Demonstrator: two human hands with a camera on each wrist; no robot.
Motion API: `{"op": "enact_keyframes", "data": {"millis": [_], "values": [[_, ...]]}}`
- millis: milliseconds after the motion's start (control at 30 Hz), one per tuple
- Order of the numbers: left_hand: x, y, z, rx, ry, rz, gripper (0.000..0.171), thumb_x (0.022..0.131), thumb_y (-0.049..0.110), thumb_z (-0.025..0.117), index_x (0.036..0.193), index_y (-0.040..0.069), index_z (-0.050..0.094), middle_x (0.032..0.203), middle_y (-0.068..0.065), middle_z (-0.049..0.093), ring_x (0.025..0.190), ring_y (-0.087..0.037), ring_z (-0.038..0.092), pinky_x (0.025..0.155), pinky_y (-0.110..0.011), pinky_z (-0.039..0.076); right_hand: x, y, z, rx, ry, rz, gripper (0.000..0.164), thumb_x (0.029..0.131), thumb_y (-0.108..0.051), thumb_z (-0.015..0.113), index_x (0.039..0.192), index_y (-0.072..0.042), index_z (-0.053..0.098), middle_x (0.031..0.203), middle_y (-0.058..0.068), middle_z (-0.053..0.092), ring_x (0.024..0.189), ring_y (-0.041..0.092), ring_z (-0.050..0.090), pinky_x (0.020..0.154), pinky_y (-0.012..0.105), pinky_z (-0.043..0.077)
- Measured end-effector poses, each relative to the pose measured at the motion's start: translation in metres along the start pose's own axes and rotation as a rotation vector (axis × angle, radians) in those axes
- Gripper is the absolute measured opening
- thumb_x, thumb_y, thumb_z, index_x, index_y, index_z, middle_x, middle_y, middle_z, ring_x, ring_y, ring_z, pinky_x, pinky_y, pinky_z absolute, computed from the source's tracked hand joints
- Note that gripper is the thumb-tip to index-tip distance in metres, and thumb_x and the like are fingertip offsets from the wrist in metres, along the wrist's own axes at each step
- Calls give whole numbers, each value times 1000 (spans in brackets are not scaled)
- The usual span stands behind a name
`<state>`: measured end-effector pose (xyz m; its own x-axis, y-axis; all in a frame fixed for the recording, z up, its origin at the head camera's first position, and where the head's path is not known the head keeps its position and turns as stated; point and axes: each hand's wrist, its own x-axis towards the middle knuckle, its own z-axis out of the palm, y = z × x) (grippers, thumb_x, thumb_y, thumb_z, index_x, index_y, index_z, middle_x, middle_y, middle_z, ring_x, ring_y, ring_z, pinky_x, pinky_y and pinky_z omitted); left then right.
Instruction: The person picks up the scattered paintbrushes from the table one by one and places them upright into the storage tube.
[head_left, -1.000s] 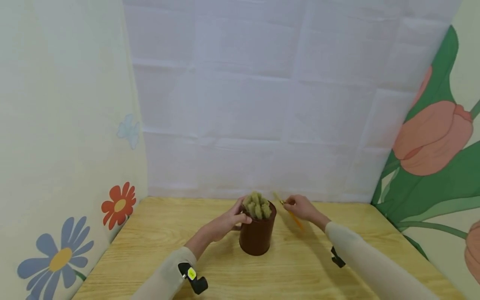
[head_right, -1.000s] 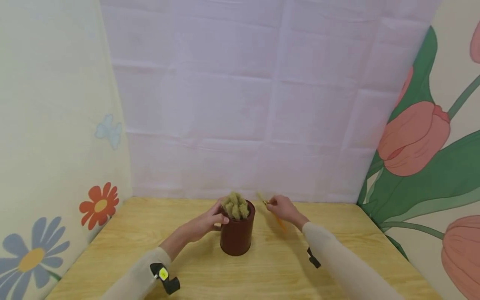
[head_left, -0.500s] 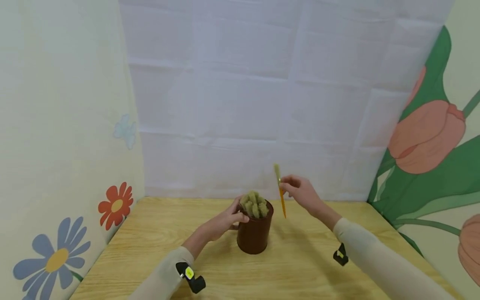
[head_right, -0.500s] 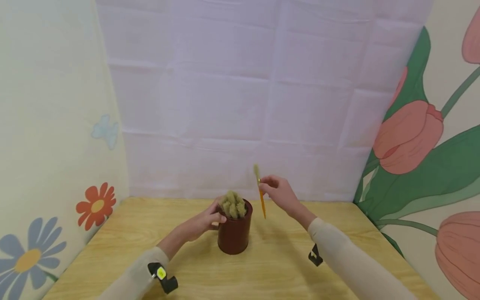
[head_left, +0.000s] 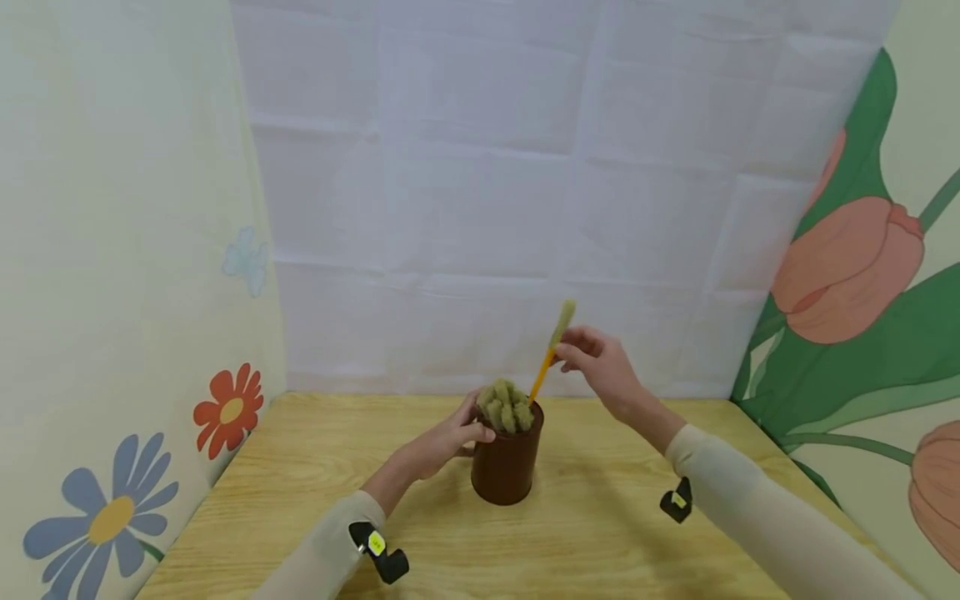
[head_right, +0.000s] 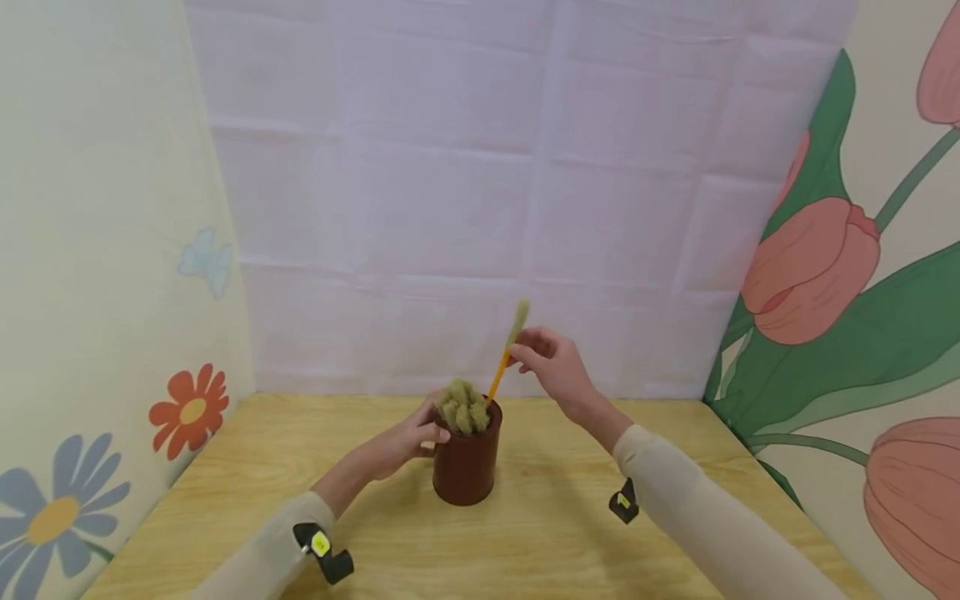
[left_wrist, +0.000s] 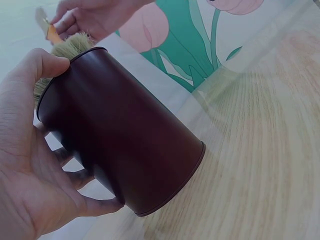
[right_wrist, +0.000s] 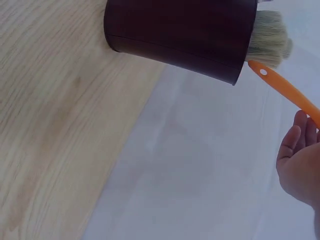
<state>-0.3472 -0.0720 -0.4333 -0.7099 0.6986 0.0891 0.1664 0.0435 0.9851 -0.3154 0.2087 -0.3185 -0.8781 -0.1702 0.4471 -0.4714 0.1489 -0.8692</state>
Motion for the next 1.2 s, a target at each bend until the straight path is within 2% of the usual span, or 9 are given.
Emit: {"op": "enact_keyframes", "data": {"millis": [133,333,467,600,800,967,1100,1200], "values": [[1,0,1,2,3,-2,88,95,35,63,163,37,6,166,-9,7,147,-36,24,106,-65,32,-4,7,3,-66,-62,14,29,100,-20,68,117,3,66,107,19,69,99,33,66,86,46,53],[2,0,3,-11,0,-19,88,94,37,63,162,37,6,165,-10,12,146,-35,26,106,-65,32,-13,19,8,-177,-149,41,23,101,-18,66,118,-3,68,109,14,70,100,26,66,87,43,52],[2,1,5,-26,0,-16,90,93,38,63,163,36,6,165,-11,11,147,-35,26,106,-64,33,-17,24,11,-222,-191,40,19,100,-17,67,114,-5,69,110,11,71,102,26,67,89,46,51],[3,1,5,-32,-4,-3,89,93,37,63,163,35,7,165,-11,14,146,-34,26,106,-64,33,-20,29,12,-267,-212,40,19,99,-19,69,114,-7,69,111,8,70,104,27,66,89,45,51],[4,1,5,-32,-4,12,87,92,35,63,162,34,11,163,-11,18,146,-34,27,105,-64,34,-21,33,10,-223,-198,29,26,100,-15,67,124,-6,67,117,9,69,108,27,64,93,42,50],[2,0,3,-22,7,-2,89,92,36,64,162,35,9,165,-11,13,146,-35,26,106,-64,34,-22,31,11,-172,-209,35,23,102,-12,64,124,-7,67,118,10,68,113,34,62,95,42,49],[1,-2,2,-19,13,-11,90,93,38,63,163,35,6,166,-10,8,147,-35,24,107,-64,32,-23,33,8,-137,-212,35,22,103,-12,62,123,-6,67,119,12,67,114,34,62,96,41,50],[1,-4,0,-12,13,-20,91,95,40,63,163,36,4,167,-9,3,148,-36,23,107,-63,32,-28,39,5,-106,-160,28,23,104,-15,61,123,-6,67,120,15,67,113,30,62,96,38,49]]}}
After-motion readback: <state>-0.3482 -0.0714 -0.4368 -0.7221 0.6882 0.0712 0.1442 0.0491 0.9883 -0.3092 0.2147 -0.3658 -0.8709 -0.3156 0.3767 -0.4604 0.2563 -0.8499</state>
